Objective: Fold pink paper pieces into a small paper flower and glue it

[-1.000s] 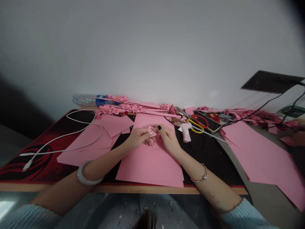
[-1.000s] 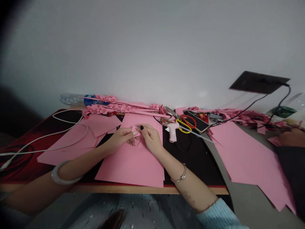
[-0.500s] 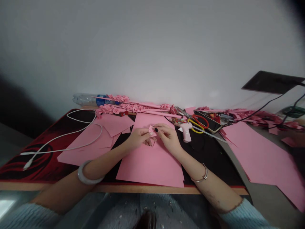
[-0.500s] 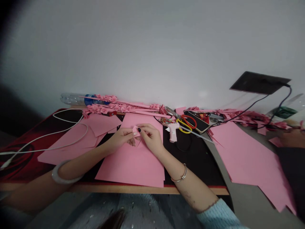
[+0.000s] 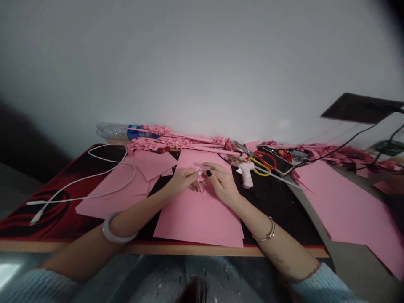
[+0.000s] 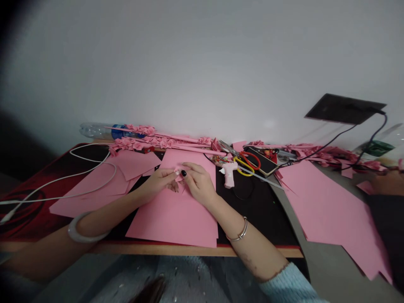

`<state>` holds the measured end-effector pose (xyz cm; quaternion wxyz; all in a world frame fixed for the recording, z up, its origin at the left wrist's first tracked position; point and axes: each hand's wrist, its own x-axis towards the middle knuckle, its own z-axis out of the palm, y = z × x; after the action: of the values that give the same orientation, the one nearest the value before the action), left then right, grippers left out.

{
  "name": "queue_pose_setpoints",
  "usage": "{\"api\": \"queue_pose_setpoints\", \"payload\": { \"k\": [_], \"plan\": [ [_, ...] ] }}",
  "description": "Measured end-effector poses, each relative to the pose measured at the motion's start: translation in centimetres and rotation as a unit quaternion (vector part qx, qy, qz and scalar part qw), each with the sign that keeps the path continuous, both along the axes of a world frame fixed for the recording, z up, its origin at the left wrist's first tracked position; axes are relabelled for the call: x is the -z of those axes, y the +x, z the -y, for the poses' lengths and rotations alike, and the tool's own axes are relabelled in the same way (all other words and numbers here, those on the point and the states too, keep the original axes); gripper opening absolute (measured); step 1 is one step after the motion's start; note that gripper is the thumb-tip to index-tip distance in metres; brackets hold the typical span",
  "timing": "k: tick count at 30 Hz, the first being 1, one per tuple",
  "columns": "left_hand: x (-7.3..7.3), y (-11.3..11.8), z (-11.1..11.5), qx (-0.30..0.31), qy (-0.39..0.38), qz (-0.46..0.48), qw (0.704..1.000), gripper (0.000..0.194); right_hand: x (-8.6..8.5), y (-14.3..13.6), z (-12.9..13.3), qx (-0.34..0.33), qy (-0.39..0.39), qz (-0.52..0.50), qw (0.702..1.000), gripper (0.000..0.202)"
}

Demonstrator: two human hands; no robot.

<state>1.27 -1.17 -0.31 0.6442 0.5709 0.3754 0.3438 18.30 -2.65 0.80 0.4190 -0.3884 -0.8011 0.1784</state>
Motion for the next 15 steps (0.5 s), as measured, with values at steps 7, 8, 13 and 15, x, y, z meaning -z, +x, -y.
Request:
{"api": "queue_pose_setpoints", "payload": {
  "k": [7,8,13,15],
  "plan": [
    [0.06,-0.13,-0.02,-0.002,-0.003,0.003,1.000,0.032,-0.34,-0.22,0.12,0.002,-0.051,-0.045,0.998,0.041],
    [0.09,-0.13,-0.04,-0.004,-0.004,0.002,1.000,0.032,-0.36,-0.21,0.10,0.002,-0.054,-0.048,0.997,0.042],
    [0.07,-0.05,-0.10,-0.002,0.000,0.006,1.000,0.032,-0.32,-0.11,0.04,-0.001,-0.057,-0.056,0.997,0.041],
    [0.01,-0.03,-0.09,0.003,-0.003,0.006,1.000,0.034,-0.29,-0.10,0.03,-0.001,-0.055,-0.058,0.997,0.040]
  ]
}}
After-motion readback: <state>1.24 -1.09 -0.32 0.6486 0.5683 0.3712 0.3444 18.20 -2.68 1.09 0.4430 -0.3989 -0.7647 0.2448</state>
